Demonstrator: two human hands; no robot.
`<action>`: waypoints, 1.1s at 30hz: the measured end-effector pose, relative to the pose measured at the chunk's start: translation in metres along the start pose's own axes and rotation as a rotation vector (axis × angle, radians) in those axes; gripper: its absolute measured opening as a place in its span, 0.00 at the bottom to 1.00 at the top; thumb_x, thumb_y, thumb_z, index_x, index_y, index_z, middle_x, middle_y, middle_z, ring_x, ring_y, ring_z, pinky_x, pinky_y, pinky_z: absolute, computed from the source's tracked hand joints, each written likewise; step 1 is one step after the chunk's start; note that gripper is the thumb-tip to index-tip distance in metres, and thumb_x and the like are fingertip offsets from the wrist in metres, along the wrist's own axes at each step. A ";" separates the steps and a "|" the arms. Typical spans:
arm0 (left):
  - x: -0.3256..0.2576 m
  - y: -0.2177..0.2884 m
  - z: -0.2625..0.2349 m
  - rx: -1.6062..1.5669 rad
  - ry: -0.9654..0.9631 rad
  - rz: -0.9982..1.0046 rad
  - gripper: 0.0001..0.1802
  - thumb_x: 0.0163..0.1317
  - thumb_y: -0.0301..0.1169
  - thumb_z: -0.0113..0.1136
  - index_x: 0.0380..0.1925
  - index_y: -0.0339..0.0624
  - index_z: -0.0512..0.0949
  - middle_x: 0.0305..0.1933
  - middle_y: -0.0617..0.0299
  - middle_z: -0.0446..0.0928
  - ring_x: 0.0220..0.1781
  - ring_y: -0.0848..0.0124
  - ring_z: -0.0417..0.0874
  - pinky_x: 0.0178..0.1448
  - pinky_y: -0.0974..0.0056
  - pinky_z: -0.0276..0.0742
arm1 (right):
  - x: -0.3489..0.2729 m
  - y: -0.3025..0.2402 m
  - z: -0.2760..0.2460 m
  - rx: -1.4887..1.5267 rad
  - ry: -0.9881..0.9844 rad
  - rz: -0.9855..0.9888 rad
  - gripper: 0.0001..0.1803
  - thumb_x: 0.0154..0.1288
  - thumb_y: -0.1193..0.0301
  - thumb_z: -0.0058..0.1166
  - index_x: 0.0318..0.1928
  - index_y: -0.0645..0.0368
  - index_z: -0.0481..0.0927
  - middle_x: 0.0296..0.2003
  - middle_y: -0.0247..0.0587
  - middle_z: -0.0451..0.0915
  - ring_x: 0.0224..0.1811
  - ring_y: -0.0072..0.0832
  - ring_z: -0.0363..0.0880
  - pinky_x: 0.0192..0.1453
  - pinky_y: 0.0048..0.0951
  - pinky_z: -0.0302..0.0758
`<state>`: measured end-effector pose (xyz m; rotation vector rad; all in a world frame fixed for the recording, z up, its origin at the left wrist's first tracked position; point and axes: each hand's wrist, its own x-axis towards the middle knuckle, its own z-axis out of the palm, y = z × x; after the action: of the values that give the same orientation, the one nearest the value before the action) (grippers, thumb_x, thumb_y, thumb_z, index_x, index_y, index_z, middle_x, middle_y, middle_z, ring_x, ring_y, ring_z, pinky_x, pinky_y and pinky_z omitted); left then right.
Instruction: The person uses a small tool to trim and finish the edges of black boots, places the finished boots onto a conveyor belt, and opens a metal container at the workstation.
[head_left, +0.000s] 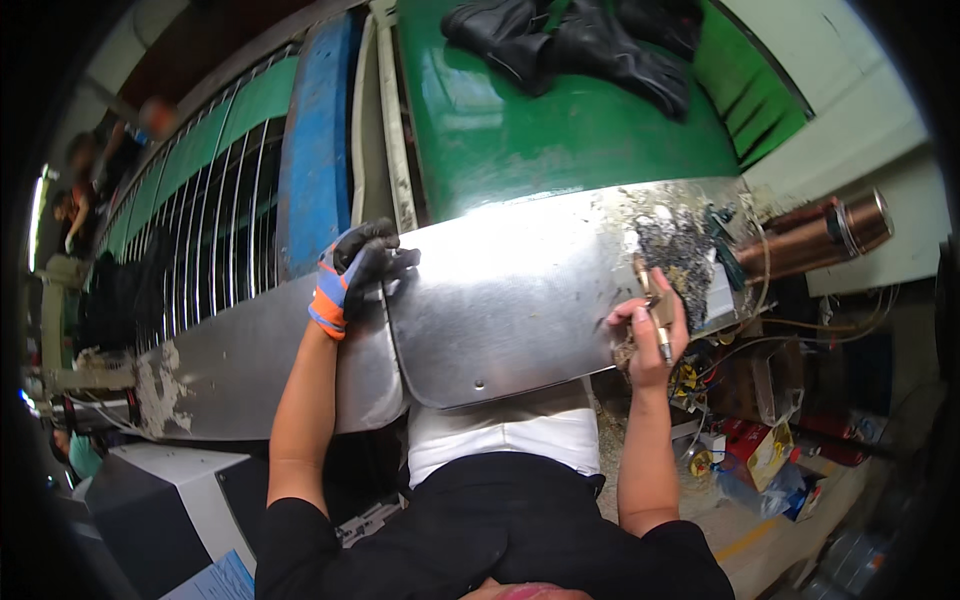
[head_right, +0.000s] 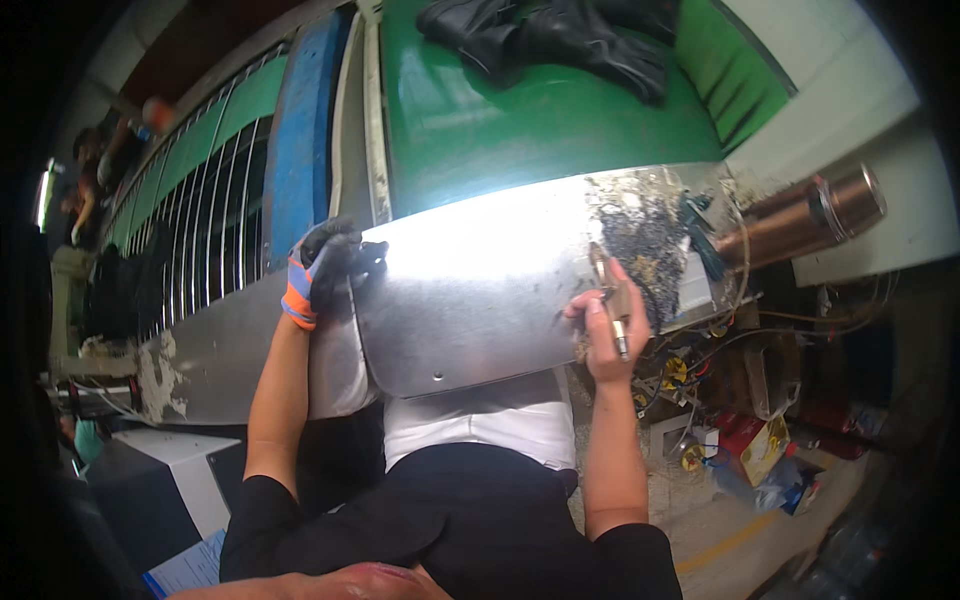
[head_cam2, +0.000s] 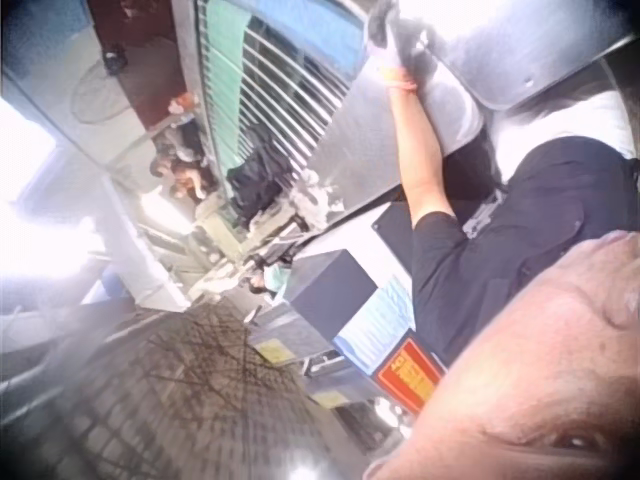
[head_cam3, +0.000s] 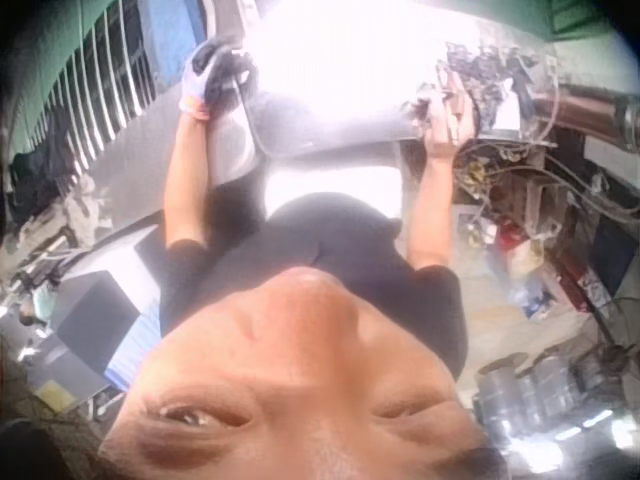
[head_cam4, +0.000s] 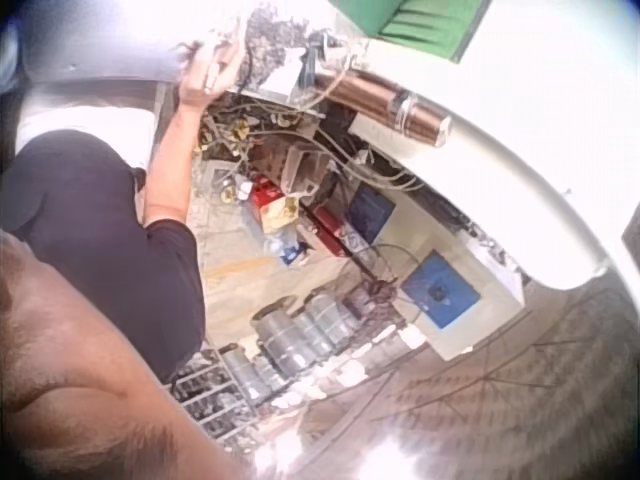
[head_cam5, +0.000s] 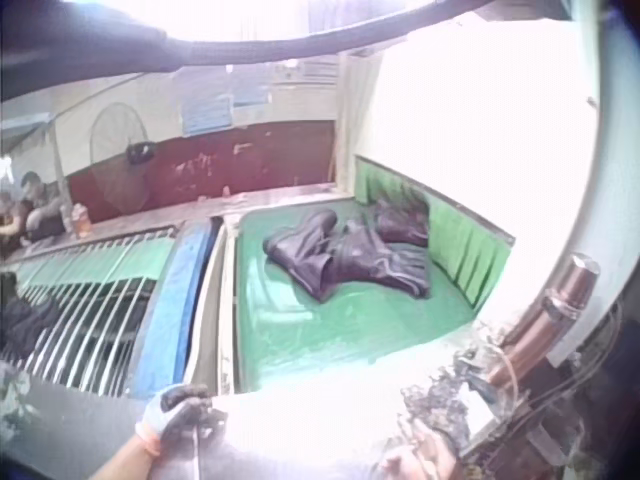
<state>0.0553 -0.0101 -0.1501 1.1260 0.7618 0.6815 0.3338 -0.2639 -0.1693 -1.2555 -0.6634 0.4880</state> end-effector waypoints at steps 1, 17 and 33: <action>-0.001 -0.006 -0.007 -0.037 -0.001 0.008 0.21 0.68 0.31 0.58 0.59 0.33 0.72 0.47 0.52 0.80 0.45 0.61 0.86 0.49 0.62 0.83 | 0.000 0.000 -0.001 -0.024 0.014 0.014 0.32 0.65 0.73 0.49 0.66 0.79 0.60 0.30 0.43 0.80 0.31 0.27 0.79 0.42 0.32 0.80; 0.005 -0.003 -0.014 0.157 -0.191 0.109 0.18 0.65 0.26 0.63 0.55 0.36 0.78 0.47 0.60 0.83 0.47 0.74 0.83 0.53 0.69 0.81 | 0.001 0.005 0.023 -0.161 0.425 -0.076 0.27 0.68 0.75 0.48 0.66 0.70 0.62 0.30 0.37 0.75 0.31 0.23 0.73 0.39 0.25 0.72; 0.009 -0.011 -0.021 0.645 -0.190 0.398 0.20 0.62 0.31 0.67 0.55 0.43 0.79 0.51 0.58 0.82 0.53 0.69 0.82 0.60 0.64 0.77 | 0.068 0.024 0.059 -1.104 -0.358 -0.666 0.24 0.68 0.81 0.48 0.64 0.63 0.71 0.43 0.53 0.80 0.43 0.45 0.80 0.50 0.35 0.75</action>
<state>0.0441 0.0054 -0.1673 1.9385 0.6102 0.6591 0.3426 -0.1714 -0.1695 -1.8364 -1.7179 -0.2952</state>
